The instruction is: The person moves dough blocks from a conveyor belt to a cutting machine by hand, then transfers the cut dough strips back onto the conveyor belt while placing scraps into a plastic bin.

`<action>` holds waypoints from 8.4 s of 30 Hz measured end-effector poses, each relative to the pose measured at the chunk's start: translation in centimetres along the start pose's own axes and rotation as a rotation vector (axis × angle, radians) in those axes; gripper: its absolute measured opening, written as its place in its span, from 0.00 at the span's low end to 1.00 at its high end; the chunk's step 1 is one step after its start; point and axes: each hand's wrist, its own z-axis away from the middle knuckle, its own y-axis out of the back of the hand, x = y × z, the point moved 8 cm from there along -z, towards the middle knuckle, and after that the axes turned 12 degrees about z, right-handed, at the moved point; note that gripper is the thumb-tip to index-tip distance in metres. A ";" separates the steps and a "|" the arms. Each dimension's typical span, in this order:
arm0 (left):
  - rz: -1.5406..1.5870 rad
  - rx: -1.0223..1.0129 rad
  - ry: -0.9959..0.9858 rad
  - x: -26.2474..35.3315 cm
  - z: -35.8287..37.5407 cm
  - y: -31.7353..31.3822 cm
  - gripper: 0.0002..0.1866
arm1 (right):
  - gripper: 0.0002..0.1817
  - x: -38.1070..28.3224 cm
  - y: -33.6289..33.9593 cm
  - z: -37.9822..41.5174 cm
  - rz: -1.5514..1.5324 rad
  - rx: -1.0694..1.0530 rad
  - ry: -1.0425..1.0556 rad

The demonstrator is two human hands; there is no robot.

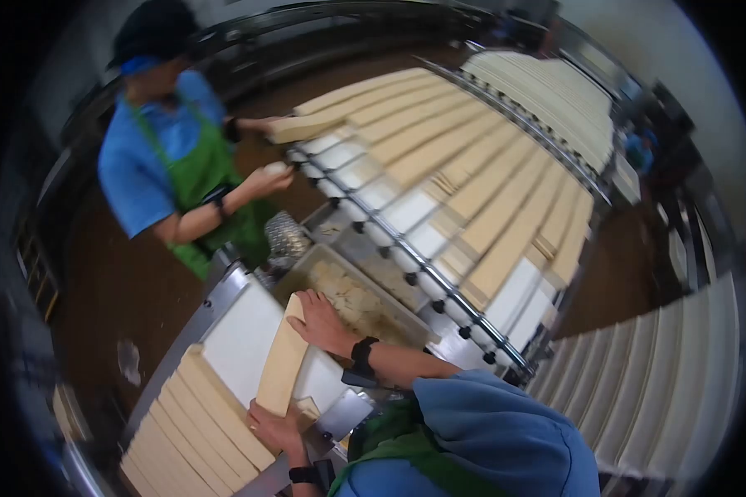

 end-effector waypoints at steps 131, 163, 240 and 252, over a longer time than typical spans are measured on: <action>0.377 -0.820 -0.611 34.9 16.5 -12.2 0.46 | 0.23 29.4 38.8 20.6 0.241 0.819 -0.582; 0.708 -1.499 -0.356 37.3 31.4 -26.1 0.54 | 0.46 27.5 34.0 31.0 0.303 -0.245 -0.374; -0.023 0.062 0.296 5.1 4.4 -5.3 0.48 | 0.32 1.4 -3.3 -8.2 -0.006 -0.316 0.196; 0.179 -0.102 -0.438 31.0 -2.5 -16.6 0.43 | 0.26 28.2 23.1 -10.5 0.126 0.538 -0.235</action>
